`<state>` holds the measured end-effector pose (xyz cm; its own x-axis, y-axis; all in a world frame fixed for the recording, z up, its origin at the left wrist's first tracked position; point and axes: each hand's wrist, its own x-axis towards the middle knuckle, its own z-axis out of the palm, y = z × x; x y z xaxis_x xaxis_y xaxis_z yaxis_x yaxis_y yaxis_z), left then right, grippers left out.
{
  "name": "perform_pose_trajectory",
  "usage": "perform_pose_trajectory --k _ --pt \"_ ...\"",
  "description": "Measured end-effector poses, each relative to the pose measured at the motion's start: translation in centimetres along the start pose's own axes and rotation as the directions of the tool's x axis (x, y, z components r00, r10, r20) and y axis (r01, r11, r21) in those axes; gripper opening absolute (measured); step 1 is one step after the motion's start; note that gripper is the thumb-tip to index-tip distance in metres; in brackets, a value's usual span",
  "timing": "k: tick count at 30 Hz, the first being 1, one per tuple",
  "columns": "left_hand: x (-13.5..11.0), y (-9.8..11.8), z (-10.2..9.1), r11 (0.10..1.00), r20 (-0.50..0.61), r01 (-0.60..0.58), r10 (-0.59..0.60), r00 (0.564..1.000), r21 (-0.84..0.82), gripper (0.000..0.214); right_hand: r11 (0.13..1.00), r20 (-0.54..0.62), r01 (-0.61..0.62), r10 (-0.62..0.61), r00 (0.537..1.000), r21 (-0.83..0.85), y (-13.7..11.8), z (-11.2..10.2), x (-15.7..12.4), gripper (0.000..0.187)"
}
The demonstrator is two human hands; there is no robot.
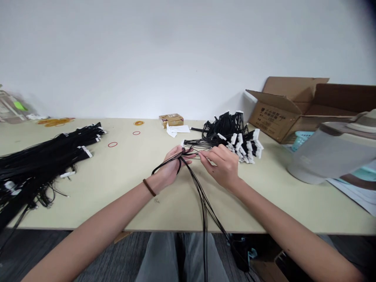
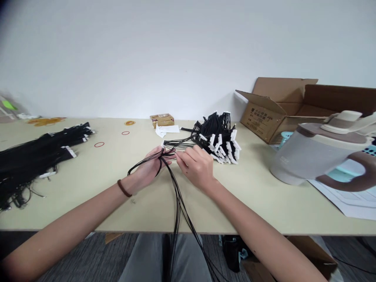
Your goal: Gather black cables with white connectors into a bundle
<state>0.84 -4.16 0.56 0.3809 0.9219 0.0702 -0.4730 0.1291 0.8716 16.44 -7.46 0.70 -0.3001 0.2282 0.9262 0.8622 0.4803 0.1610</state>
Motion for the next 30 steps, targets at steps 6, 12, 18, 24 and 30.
perform_pose_trajectory --k 6,12,18,24,30 --pt "-0.10 -0.16 -0.16 0.999 0.034 -0.029 0.028 0.999 0.034 0.015 0.999 -0.016 0.017 -0.018 1.000 -0.040 -0.13 -0.14 0.22 0.010" --pt "0.02 -0.48 -0.54 0.999 0.061 -0.049 0.048 0.997 0.013 0.015 0.999 -0.024 0.022 -0.022 0.999 -0.034 -0.49 -0.29 0.34 0.012" --pt "-0.14 -0.28 0.12 0.999 0.018 -0.054 0.053 0.998 0.003 0.017 0.997 -0.018 0.045 -0.046 0.999 -0.057 -0.64 -0.30 0.37 0.014" --pt "-0.19 -0.20 0.35 0.995 -0.016 -0.087 0.088 0.996 0.049 0.017 1.000 0.015 0.001 -0.001 1.000 -0.022 -0.82 -0.17 0.23 0.014" --pt "-0.05 -0.38 0.08 0.992 -0.008 -0.096 0.097 0.995 0.083 0.021 0.999 0.116 -0.042 0.044 0.992 -0.012 -0.92 -0.24 0.34 0.018"
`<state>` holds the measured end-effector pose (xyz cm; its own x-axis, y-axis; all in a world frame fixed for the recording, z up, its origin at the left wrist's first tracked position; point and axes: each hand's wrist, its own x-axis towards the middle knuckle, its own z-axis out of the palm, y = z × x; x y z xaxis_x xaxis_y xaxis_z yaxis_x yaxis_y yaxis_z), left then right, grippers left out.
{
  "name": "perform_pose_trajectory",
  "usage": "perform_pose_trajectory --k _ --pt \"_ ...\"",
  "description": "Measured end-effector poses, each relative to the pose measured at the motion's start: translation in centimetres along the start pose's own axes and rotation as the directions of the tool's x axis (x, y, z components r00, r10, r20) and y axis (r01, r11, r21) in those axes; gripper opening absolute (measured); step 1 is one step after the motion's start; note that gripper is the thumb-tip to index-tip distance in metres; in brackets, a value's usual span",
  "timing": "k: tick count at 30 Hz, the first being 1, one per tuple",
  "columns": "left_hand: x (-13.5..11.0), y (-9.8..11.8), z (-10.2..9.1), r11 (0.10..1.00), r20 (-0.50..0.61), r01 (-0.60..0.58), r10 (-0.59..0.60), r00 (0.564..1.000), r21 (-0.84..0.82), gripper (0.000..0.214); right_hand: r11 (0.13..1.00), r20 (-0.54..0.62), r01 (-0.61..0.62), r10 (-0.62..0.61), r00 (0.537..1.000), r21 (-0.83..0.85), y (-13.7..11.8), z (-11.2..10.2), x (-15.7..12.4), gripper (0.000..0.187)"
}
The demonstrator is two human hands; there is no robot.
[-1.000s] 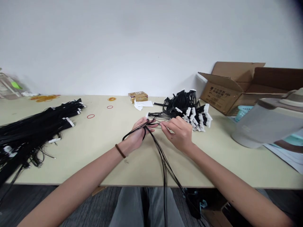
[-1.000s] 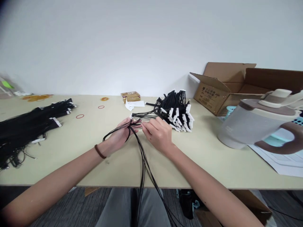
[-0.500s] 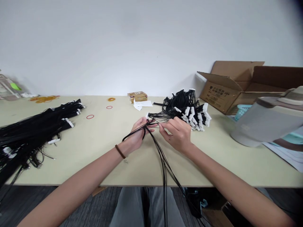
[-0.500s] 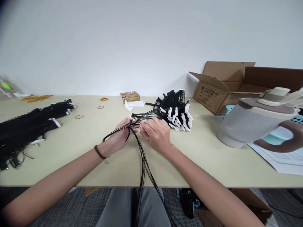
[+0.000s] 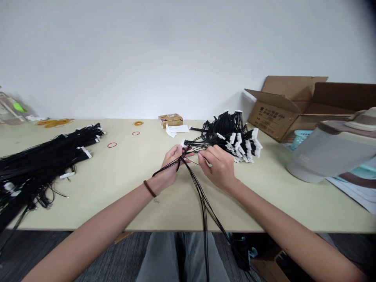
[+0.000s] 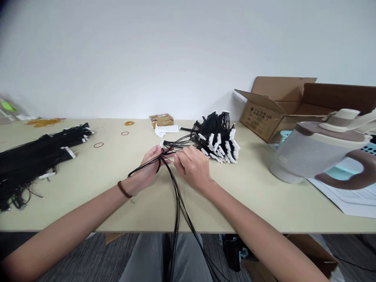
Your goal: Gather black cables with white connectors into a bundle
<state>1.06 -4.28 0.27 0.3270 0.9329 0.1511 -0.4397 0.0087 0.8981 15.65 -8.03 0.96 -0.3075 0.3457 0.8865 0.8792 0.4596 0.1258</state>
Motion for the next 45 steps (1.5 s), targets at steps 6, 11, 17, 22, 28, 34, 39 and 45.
perform_pose_trajectory --k 6,11,17,22,28,34,39,45 --pt "0.06 -0.25 -0.25 0.999 0.026 -0.032 0.032 0.999 0.008 0.021 1.000 0.061 -0.010 0.012 0.998 -0.026 0.06 0.01 0.06 0.023" --pt "0.15 -0.44 -0.40 0.999 0.033 -0.041 0.040 0.999 0.027 0.022 0.999 0.079 -0.010 0.012 0.997 -0.033 0.07 0.03 0.06 0.024" --pt "0.16 -0.40 -0.22 0.997 0.035 -0.052 0.050 0.998 0.056 0.022 0.999 0.070 -0.009 0.011 0.997 -0.033 0.00 -0.01 0.09 0.022" --pt "0.11 -0.35 -0.14 0.997 0.035 -0.050 0.048 0.998 0.064 0.023 0.999 0.056 0.015 -0.012 0.998 -0.047 -0.09 -0.02 0.05 0.019" --pt "-0.11 -0.48 -0.08 0.991 0.068 -0.070 0.063 0.996 0.112 0.023 0.991 0.039 0.037 -0.032 0.999 -0.129 -0.11 0.15 -0.03 0.017" --pt "-0.09 -0.72 -0.14 0.991 0.101 -0.073 0.062 0.993 0.112 0.022 0.984 0.064 0.056 -0.045 0.997 -0.171 -0.06 0.17 0.00 0.023" --pt "0.08 -0.95 -0.25 0.992 0.100 -0.074 0.064 0.993 0.106 0.022 0.978 0.079 0.076 -0.062 0.995 -0.193 -0.04 0.21 0.01 0.023" --pt "0.09 -0.92 -0.28 0.993 0.091 -0.062 0.053 0.994 0.099 0.024 0.977 0.085 0.090 -0.075 0.994 -0.192 -0.06 0.20 -0.01 0.023"
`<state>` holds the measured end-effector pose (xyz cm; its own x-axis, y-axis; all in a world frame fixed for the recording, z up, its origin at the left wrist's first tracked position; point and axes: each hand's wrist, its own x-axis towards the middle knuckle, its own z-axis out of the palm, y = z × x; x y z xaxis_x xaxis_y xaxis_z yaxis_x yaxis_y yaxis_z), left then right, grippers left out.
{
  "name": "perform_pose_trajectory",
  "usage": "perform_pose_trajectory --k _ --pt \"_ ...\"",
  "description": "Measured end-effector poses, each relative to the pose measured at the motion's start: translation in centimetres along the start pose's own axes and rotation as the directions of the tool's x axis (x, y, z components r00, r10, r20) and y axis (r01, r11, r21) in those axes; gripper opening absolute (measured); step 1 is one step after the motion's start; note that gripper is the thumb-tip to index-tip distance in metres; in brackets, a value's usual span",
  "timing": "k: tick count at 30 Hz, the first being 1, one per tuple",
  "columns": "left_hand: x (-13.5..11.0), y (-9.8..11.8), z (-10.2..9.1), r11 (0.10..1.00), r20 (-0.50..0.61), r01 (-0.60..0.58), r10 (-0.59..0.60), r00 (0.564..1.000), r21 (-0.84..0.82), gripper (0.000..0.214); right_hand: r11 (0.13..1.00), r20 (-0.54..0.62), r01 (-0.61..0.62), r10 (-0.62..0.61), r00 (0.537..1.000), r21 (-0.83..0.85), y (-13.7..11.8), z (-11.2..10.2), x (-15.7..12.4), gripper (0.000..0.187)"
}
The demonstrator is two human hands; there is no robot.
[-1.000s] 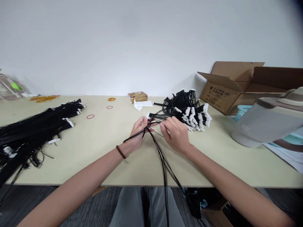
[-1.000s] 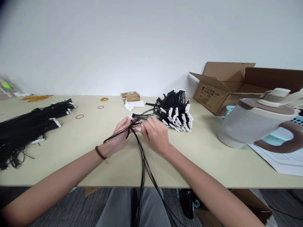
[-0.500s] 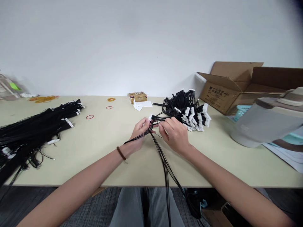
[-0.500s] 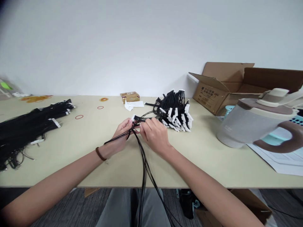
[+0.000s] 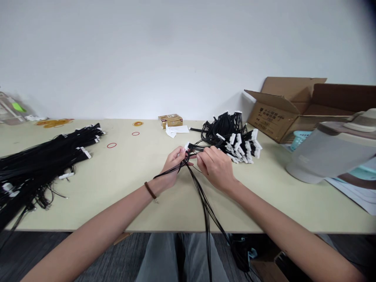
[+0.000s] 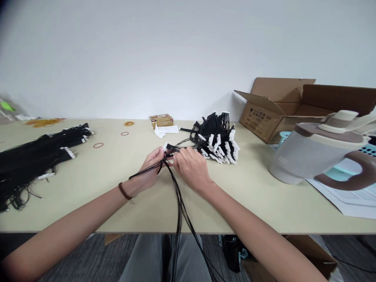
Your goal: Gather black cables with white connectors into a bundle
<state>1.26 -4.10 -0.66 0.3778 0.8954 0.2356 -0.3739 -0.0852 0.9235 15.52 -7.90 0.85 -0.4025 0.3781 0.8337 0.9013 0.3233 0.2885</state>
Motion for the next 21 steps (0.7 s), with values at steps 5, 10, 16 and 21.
perform_pose_trajectory --k 5,10,16,21 --pt "-0.10 0.27 0.13 1.000 -0.011 -0.013 0.013 1.000 0.017 0.025 1.000 -0.018 0.003 -0.003 1.000 0.002 0.03 -0.03 -0.03 0.021" --pt "-0.21 0.43 0.23 0.998 0.004 -0.010 0.010 1.000 0.060 0.028 1.000 -0.022 0.011 -0.011 1.000 0.014 -0.02 -0.07 -0.01 0.021" --pt "-0.31 0.47 0.18 0.995 0.036 0.005 -0.008 0.999 0.100 0.029 1.000 -0.019 0.001 -0.001 1.000 0.001 -0.05 -0.04 -0.09 0.020" --pt "-0.35 0.48 0.08 0.985 0.073 -0.001 -0.012 0.997 0.170 0.027 1.000 -0.016 0.008 -0.008 1.000 0.012 0.03 -0.01 -0.20 0.020"
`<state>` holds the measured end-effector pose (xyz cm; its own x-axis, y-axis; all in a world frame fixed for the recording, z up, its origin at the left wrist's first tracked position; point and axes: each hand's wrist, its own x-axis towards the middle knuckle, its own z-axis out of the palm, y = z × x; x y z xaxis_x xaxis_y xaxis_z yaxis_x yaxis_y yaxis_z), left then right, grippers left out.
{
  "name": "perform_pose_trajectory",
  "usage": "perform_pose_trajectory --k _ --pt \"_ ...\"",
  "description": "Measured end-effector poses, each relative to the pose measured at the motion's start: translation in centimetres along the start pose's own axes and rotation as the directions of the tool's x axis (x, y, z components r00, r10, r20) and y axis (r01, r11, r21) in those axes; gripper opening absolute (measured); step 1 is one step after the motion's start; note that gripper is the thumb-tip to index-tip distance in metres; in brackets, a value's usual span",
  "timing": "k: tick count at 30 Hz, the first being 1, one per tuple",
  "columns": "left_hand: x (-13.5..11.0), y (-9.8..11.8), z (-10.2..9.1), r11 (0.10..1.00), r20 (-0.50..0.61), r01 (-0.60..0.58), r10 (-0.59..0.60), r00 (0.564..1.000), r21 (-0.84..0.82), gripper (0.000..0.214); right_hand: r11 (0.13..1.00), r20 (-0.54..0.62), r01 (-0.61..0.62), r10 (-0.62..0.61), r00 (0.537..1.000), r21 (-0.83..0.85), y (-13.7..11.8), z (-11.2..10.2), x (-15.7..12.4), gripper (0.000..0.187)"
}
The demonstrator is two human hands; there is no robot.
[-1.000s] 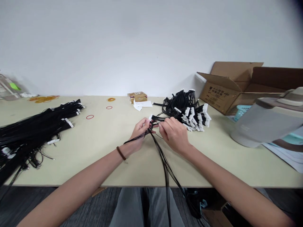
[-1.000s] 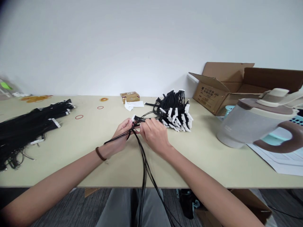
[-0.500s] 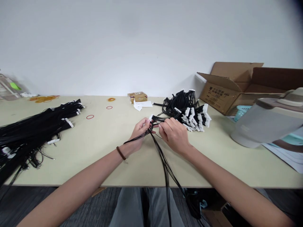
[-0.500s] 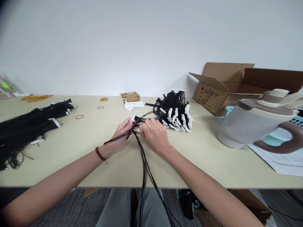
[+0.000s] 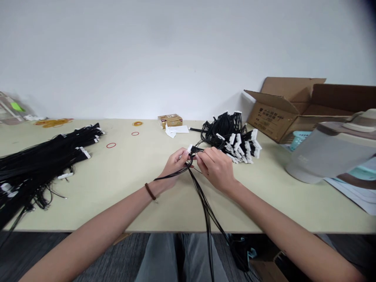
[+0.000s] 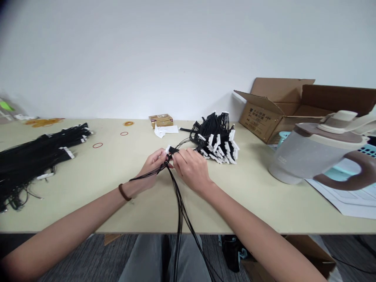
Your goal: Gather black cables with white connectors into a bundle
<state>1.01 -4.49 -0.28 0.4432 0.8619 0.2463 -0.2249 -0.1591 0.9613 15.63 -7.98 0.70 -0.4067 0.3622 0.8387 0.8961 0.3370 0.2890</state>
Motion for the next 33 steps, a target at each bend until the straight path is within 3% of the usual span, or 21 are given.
perform_pose_trajectory --k 13,20,26,33 --pt "-0.2 0.5 -0.1 0.998 -0.010 -0.017 0.018 1.000 0.060 0.029 0.999 0.051 0.017 -0.019 0.998 0.030 0.2 -0.1 -0.1 0.017" --pt "-0.2 0.4 0.1 0.993 -0.008 0.021 -0.022 1.000 -0.114 0.025 0.998 0.053 -0.037 0.034 0.998 0.047 0.2 0.0 0.0 0.016" --pt "0.2 1.0 -0.5 0.931 0.009 0.141 -0.147 0.989 -0.337 0.017 0.994 -0.086 -0.105 0.101 0.991 -0.039 2.7 -0.1 0.3 0.012" --pt "0.1 1.4 -1.0 0.897 0.151 0.280 -0.242 0.959 -0.343 0.014 0.979 -0.179 -0.170 0.148 0.973 -0.116 6.1 -0.3 -0.1 0.009"
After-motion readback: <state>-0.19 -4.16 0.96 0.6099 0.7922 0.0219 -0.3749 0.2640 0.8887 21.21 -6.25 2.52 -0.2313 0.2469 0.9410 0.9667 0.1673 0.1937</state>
